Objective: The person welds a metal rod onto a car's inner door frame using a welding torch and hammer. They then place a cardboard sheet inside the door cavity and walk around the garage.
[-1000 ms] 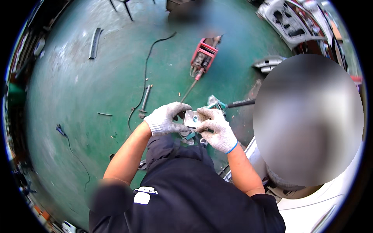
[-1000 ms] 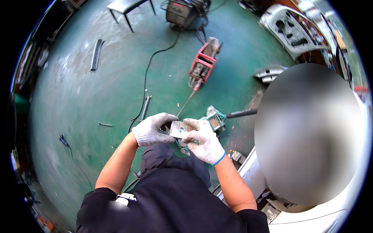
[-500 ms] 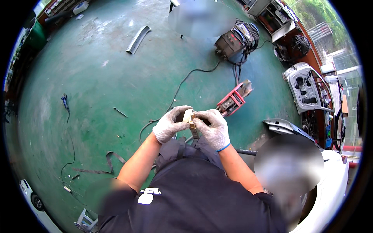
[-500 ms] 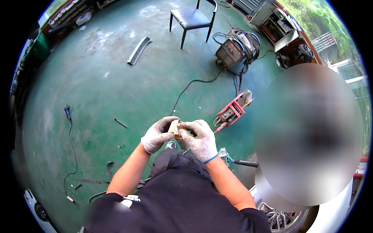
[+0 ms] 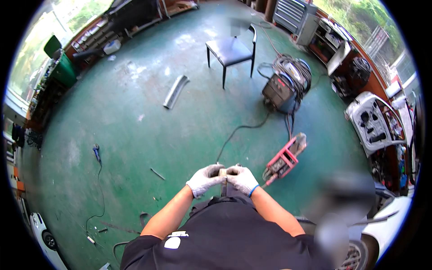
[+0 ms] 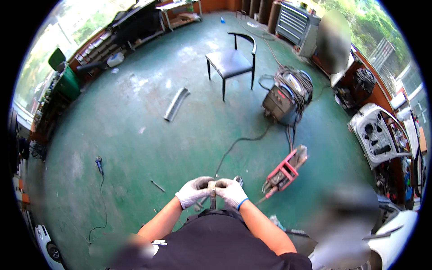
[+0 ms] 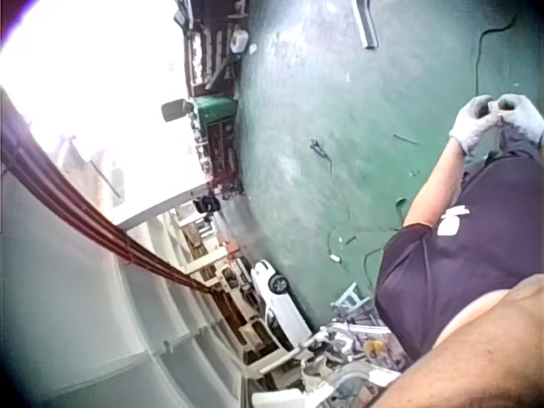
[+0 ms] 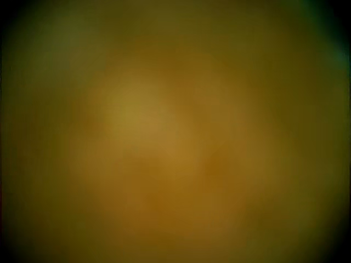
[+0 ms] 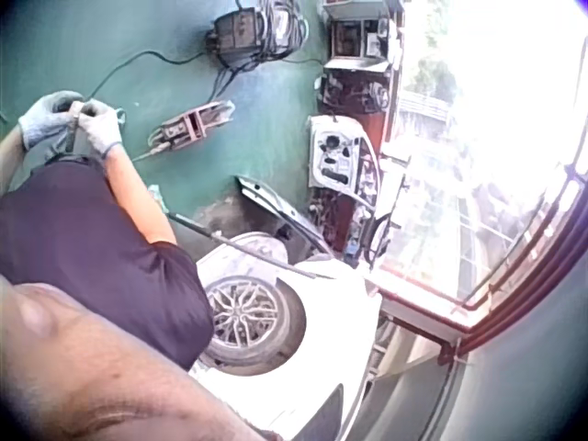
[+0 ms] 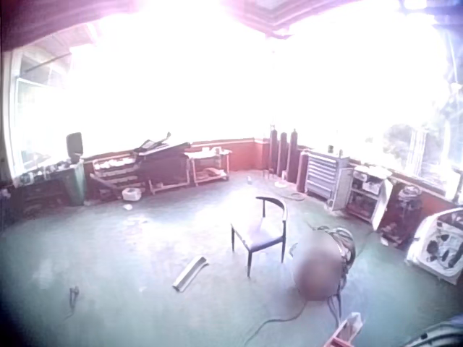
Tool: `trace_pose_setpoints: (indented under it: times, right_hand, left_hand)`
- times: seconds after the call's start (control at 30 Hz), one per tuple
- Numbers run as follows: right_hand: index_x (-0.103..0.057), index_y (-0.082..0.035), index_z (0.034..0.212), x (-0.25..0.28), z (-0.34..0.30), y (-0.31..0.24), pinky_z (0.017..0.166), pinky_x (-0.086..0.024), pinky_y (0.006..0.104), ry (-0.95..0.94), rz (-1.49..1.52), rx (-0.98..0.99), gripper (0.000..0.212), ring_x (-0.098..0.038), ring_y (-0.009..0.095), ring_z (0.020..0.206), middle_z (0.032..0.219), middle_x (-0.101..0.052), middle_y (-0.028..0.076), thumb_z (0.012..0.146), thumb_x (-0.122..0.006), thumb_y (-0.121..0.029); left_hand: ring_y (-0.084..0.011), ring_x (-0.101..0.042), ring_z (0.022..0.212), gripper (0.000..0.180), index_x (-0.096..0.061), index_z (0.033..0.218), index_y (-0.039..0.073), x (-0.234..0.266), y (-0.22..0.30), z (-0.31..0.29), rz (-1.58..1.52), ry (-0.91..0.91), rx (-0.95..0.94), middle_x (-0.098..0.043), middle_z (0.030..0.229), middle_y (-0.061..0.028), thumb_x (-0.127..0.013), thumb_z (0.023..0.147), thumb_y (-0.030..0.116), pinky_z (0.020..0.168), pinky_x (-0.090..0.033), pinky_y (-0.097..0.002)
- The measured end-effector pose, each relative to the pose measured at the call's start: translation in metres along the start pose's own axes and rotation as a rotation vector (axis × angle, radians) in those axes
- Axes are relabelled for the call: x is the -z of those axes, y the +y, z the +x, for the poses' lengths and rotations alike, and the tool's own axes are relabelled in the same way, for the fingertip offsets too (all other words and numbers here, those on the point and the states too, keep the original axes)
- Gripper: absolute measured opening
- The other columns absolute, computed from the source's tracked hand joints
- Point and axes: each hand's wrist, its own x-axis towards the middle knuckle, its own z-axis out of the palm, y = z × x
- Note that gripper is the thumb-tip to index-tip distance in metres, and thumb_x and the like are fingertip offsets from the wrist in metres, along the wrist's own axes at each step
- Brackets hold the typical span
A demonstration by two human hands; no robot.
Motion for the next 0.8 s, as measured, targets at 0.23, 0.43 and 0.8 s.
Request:
trace_pose_setpoints:
  times: [0.23, 0.43, 0.8]
  right_hand:
    - [-0.071, 0.0, 0.104, 0.086, 0.067, 0.006, 0.065, -0.051, 0.0274, 0.157, 0.309, 0.093, 0.019, -0.063, 0.011, 0.072, 0.087, -0.07, 0.005, 0.089, -0.07, -0.012]
    - [-0.064, -0.003, 0.106, 0.121, 0.138, -0.04, 0.06, -0.049, 0.0264, 0.162, 0.892, 0.053, 0.014, -0.057, 0.011, 0.066, 0.08, -0.061, 0.002, 0.093, -0.066, -0.008]
    - [-0.065, -0.004, 0.105, 0.172, 0.287, -0.128, 0.056, -0.048, 0.0254, 0.158, 0.627, -0.055, 0.011, -0.054, 0.01, 0.063, 0.081, -0.06, 0.003, 0.096, -0.063, -0.008]
  left_hand:
    - [-0.0214, -0.06, 0.128, 0.067, -0.053, 0.145, -0.002, -0.042, 0.079, 0.089, 0.015, 0.039, 0.061, -0.063, 0.138, -0.0148, -0.077, 0.095, 0.035, 0.111, -0.047, -0.036]
    - [-0.0216, -0.062, 0.123, 0.07, -0.052, 0.145, -0.006, -0.003, 0.084, 0.14, 0.321, 0.149, 0.016, -0.066, 0.131, -0.0157, -0.074, 0.095, 0.038, 0.109, -0.047, -0.0357]
    - [-0.03, -0.066, 0.119, 0.073, -0.054, 0.143, -0.005, 0.207, -0.017, 0.144, 0.192, 1.283, 0.388, -0.067, 0.131, -0.0224, -0.075, 0.092, 0.044, 0.101, -0.052, -0.0408]
